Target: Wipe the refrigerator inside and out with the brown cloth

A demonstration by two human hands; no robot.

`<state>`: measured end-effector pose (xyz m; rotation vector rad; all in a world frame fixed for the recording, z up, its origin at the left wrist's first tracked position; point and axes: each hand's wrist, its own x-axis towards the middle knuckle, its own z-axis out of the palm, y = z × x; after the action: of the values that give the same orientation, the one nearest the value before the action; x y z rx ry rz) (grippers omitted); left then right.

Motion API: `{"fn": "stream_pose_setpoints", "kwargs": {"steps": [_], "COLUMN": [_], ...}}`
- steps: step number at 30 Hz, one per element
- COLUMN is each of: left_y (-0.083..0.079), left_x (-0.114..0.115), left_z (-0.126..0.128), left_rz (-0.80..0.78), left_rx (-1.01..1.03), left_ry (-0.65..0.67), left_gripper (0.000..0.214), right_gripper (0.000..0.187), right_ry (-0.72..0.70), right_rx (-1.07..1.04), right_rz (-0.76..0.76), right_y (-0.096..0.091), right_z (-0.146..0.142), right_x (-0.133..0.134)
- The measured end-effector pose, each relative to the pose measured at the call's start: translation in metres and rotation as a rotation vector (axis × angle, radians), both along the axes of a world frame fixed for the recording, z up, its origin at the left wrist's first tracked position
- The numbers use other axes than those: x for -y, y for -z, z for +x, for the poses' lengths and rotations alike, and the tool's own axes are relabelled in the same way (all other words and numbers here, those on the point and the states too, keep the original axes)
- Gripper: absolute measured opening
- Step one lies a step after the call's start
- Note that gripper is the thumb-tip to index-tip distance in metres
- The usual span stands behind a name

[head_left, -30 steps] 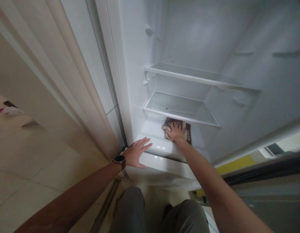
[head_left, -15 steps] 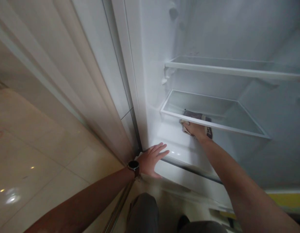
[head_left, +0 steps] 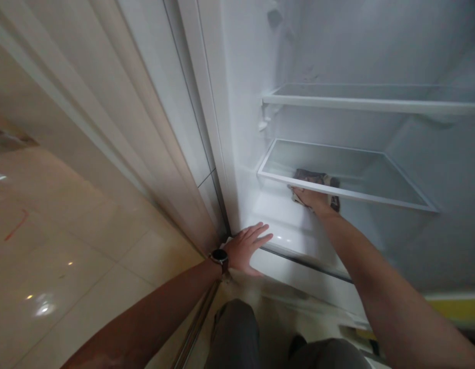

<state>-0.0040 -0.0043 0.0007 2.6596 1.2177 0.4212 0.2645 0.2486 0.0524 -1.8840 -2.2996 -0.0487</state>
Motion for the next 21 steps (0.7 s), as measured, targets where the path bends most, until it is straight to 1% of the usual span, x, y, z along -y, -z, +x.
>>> {"fn": "stream_pose_setpoints", "kwargs": {"steps": [3,6,9,14,18,21], "left_y": [-0.002,-0.004,-0.005,-0.003,-0.001,-0.002], "left_x": [0.000,0.000,-0.001,-0.002,-0.003,-0.003], "left_z": [0.001,0.002,0.002,0.002,0.002,0.002], "left_rz": [-0.005,-0.004,0.004,0.043,0.072,0.091], "left_rx": [-0.009,-0.015,-0.019,-0.026,-0.034,-0.036], "left_ry": [-0.026,-0.034,-0.026,-0.023,-0.030,-0.032], "left_gripper": [0.130,0.129,0.127,0.127,0.126,0.126], "right_gripper": [0.074,0.075,0.077,0.078,0.079,0.080], "right_ry": [0.001,0.048,0.054,0.010,-0.027,-0.046], "right_rx": [-0.008,0.027,0.048,0.062,0.048,0.024], "right_rz": [-0.003,-0.093,-0.154,-0.268,-0.291,-0.299], "right_y": [-0.002,-0.003,-0.005,-0.008,-0.011,-0.015], "right_z": [-0.001,-0.003,-0.006,-0.007,-0.006,-0.007], "right_x": [0.018,0.037,0.056,0.096,0.129,0.148]}}
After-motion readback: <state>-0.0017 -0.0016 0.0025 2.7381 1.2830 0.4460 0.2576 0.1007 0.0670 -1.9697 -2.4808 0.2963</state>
